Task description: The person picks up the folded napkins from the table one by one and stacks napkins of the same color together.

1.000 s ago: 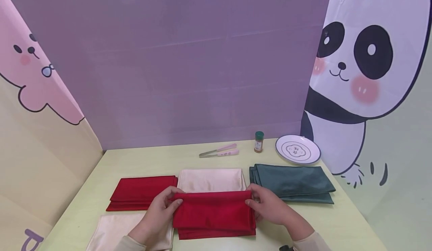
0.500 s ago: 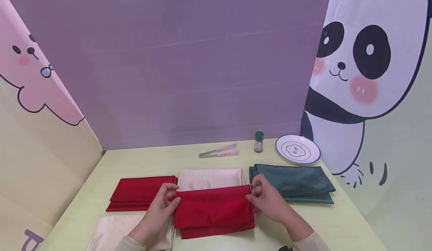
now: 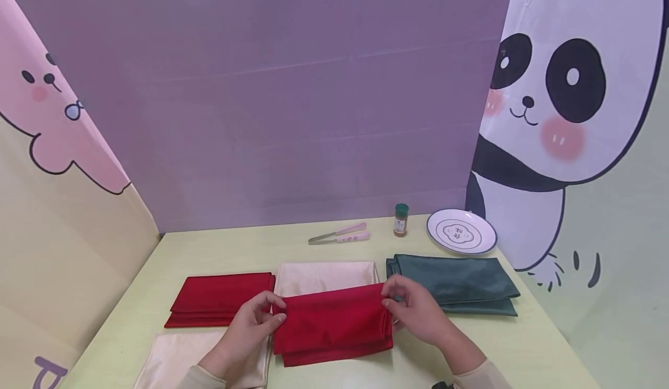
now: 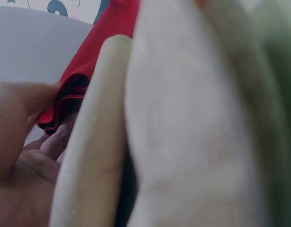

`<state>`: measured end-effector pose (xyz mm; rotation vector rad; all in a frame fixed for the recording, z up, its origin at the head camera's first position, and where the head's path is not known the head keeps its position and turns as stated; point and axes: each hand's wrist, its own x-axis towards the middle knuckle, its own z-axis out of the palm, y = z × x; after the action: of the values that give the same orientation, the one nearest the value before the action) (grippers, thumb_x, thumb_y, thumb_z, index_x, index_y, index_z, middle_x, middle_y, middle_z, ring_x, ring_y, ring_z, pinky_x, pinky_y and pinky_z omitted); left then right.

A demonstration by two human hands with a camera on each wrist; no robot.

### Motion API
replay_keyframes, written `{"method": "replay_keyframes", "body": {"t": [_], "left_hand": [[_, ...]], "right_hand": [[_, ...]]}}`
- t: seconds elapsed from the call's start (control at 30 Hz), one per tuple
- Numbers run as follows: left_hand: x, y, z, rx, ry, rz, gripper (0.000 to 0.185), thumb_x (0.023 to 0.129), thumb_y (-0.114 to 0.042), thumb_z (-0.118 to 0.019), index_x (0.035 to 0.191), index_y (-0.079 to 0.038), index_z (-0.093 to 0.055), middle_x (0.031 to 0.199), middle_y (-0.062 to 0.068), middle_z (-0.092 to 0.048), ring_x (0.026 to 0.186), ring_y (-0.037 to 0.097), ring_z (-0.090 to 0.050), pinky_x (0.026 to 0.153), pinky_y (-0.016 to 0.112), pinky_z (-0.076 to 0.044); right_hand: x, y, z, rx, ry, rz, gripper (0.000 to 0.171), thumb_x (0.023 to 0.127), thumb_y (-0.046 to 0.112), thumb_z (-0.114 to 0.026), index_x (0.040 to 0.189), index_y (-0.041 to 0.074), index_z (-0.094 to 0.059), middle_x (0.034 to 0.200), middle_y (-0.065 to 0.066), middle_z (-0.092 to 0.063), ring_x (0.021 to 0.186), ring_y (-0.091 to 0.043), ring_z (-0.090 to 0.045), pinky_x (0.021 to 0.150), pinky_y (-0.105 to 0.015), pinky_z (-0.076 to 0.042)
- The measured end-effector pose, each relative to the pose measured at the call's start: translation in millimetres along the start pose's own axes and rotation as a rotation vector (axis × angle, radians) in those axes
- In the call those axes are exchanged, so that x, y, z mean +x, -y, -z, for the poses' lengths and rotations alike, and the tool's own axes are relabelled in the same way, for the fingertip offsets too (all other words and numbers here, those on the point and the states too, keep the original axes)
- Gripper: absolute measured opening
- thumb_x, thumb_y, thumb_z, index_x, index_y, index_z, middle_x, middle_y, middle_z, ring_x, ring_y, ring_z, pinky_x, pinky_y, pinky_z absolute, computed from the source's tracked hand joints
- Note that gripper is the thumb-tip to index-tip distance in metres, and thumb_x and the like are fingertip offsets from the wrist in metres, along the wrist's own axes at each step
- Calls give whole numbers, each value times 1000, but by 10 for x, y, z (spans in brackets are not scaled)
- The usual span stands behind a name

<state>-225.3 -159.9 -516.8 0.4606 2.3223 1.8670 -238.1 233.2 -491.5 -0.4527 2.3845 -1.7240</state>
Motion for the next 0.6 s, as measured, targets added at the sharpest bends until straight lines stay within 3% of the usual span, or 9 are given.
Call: {"method": "replay_keyframes", "body": {"t": [0.13, 0.23, 0.43, 0.6], "left_hand": [[-22, -12, 9, -58, 80, 47, 40, 92, -5, -80, 129, -9, -64, 94, 12, -69, 71, 16, -68, 71, 24, -57], [-26, -16, 11, -117, 116, 69, 45, 91, 1, -79, 132, -4, -62, 114, 18, -72, 96, 28, -75, 81, 31, -61], [-12, -3, 8, -129, 116, 82, 41, 90, 6, -78, 128, -2, -65, 119, 18, -69, 96, 32, -74, 79, 32, -62], [5, 33, 9, -112, 117, 85, 41, 89, 6, -79, 127, -4, -69, 123, 16, -67, 93, 29, -75, 77, 31, -62]], "right_hand": [[-8, 2, 11, -19, 9, 1, 16, 100, 0, -67, 116, 4, -65, 117, -19, -67, 84, -32, -74, 67, -44, -64], [-10, 5, 14, -27, 11, 0, 16, 100, 2, -68, 117, 3, -67, 117, -20, -67, 81, -32, -74, 67, -42, -64], [-21, 34, -4, -32, -5, -28, 29, 95, 10, -77, 122, 2, -68, 117, -19, -68, 82, -31, -72, 68, -41, -64], [-29, 60, -17, -93, -43, -40, 46, 86, 19, -88, 125, 6, -68, 101, -12, -69, 78, -28, -66, 66, -36, -63]]}}
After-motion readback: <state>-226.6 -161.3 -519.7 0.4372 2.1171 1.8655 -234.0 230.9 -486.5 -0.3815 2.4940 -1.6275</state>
